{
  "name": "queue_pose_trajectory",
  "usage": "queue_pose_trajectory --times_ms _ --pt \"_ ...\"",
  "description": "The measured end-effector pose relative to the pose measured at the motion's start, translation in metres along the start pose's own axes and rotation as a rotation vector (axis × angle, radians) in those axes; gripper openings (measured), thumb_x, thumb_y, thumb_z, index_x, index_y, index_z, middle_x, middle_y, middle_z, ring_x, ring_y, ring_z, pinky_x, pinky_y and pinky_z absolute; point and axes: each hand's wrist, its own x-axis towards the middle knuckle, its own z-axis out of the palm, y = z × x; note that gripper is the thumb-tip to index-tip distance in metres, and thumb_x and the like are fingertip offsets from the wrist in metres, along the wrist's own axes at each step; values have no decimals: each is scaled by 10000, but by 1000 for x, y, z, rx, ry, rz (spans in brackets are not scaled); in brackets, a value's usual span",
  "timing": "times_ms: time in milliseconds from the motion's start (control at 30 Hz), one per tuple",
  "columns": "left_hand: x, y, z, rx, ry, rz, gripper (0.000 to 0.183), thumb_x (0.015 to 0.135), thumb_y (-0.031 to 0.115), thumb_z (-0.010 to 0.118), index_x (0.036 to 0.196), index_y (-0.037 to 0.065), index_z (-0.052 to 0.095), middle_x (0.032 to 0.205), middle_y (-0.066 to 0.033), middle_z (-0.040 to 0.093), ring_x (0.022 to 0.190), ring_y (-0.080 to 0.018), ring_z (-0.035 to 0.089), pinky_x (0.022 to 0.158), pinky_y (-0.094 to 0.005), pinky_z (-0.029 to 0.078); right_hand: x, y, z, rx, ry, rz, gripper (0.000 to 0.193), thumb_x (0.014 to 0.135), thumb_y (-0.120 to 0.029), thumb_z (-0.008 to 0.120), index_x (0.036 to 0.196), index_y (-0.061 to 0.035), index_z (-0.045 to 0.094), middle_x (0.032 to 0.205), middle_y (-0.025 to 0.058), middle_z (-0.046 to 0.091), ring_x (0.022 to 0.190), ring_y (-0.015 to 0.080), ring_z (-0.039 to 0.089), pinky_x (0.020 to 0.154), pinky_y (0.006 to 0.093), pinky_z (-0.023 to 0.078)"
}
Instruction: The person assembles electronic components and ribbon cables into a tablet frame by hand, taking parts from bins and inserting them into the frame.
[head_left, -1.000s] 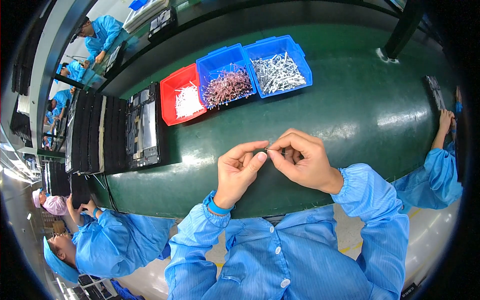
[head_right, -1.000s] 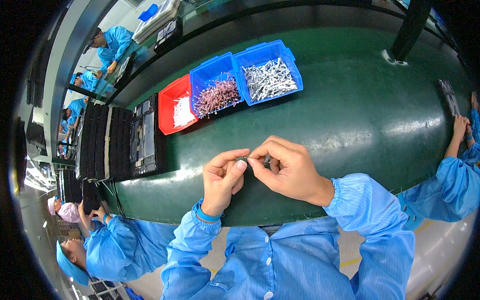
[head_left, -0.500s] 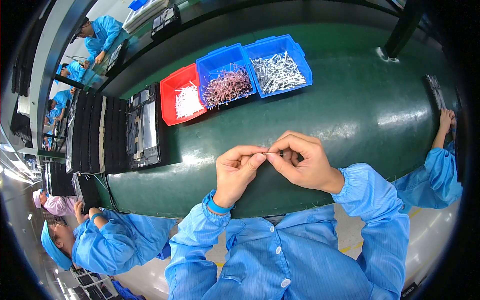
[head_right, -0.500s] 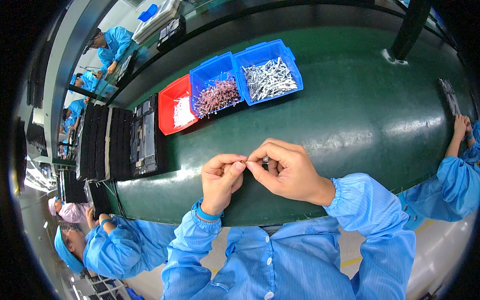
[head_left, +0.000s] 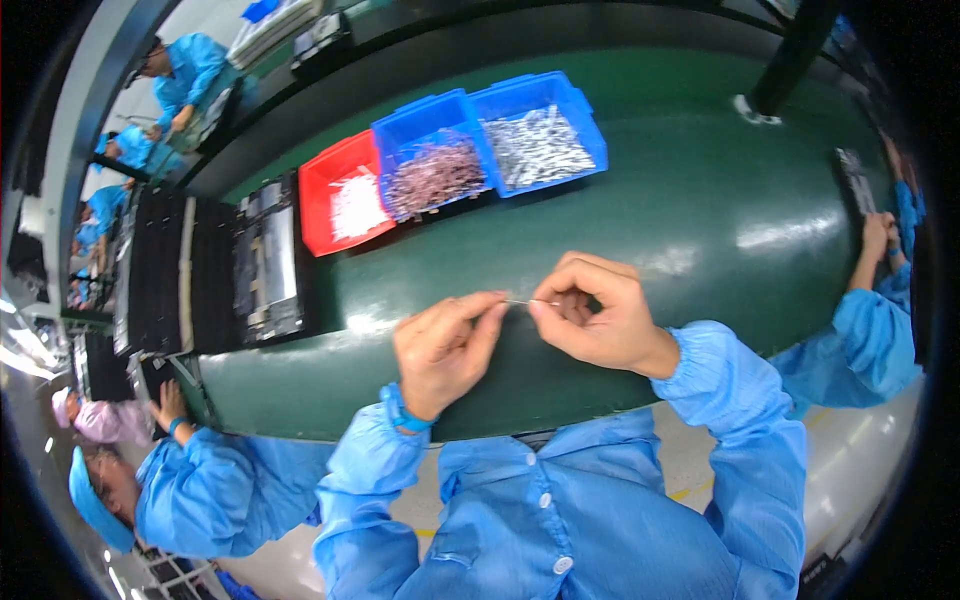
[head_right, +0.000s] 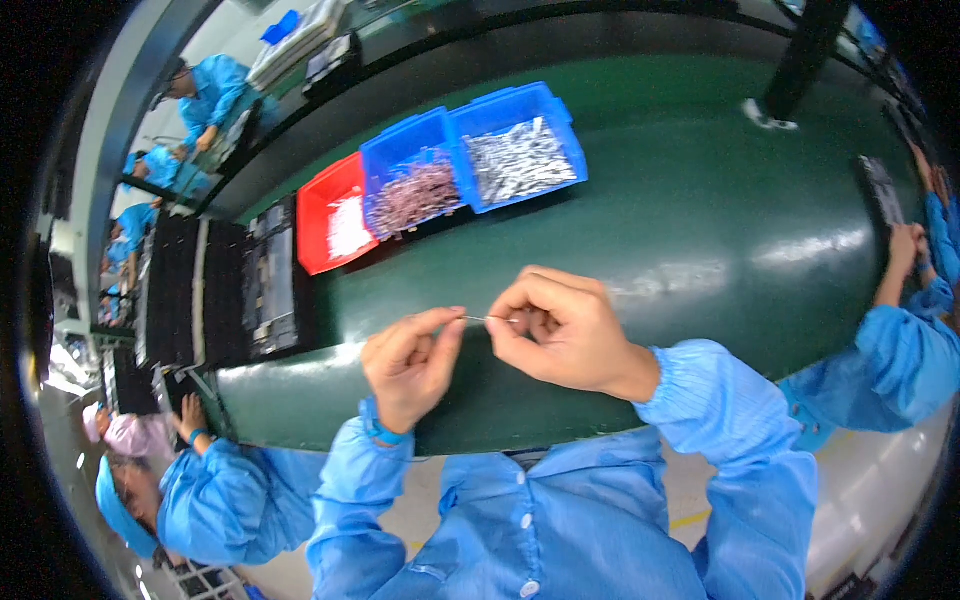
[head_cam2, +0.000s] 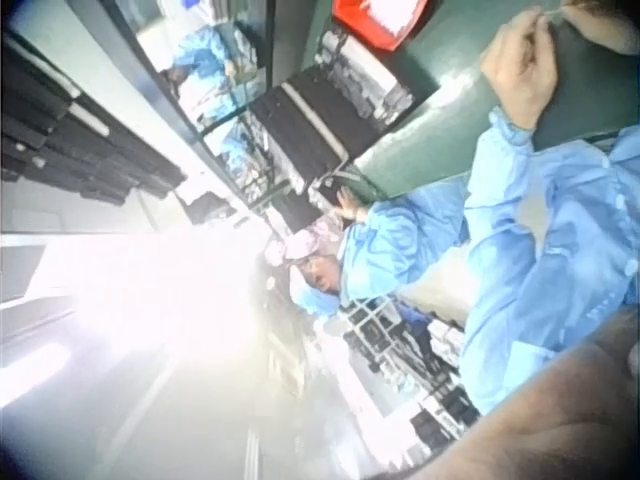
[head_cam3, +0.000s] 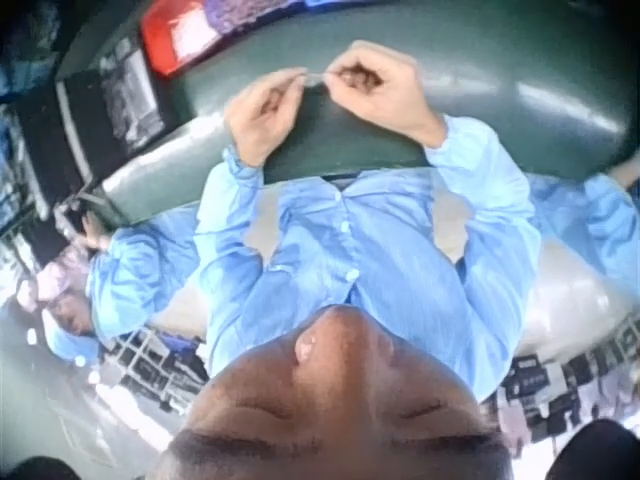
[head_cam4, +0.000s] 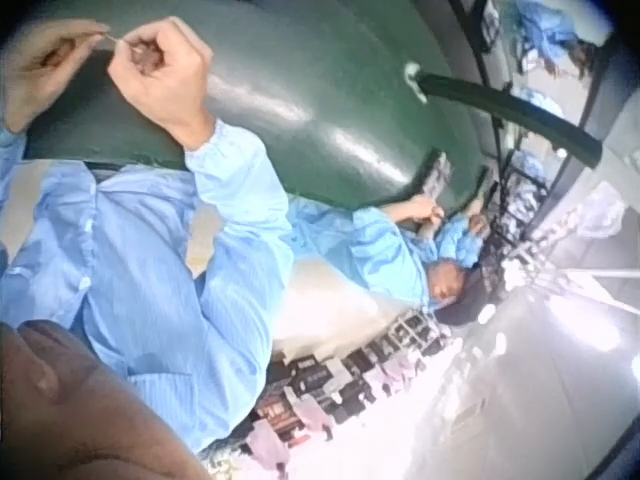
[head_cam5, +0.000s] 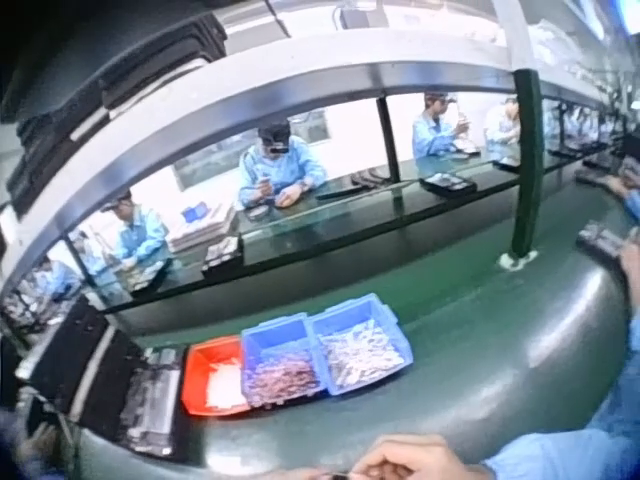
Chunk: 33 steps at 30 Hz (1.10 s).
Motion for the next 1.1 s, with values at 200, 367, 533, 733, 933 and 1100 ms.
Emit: queue_pose_trajectory --times_ms 200,367,533,733,933,1100 --pt "30 -2 0 -20 9 -49 156 776 -19 757 919 35 723 574 -11 510 433 -63 383 416 -255 283 17 2 -23 -10 131 -12 74 826 -43 734 815 -20 664 734 -6 588 553 14 463 466 189 343" --pt "39 -30 26 -223 -210 -187 110 825 50 743 931 26 727 528 3 350 484 -54 299 441 -264 255 45 31 -70 184 517 252 202 946 -181 632 838 -11 639 644 -11 563 481 29 464 410 190 321" --pt "36 -42 51 -330 -328 -153 110 831 60 737 928 10 725 535 35 313 505 -40 281 462 -256 234 65 76 -124 50 619 396 235 964 -207 583 856 -2 627 661 31 562 429 75 492 352 230 342" --pt "34 -46 47 -340 -308 -241 108 830 72 737 922 16 728 514 9 297 476 -54 291 452 -265 249 107 109 -161 -272 708 359 283 920 -235 625 817 27 656 655 71 637 487 117 589 404 274 422" --pt "35 -52 45 -384 -297 -334 115 828 61 742 932 15 724 524 48 294 498 -30 271 463 -253 226 107 117 -137 -704 565 204 255 864 -262 665 784 -21 691 663 123 672 578 228 654 565 346 500" --pt "34 -56 48 -436 -313 -363 114 835 54 737 935 3 718 541 70 303 515 -19 265 472 -242 200 101 107 -129 -760 469 213 233 859 -252 660 772 -37 687 656 115 667 585 259 655 570 367 507"
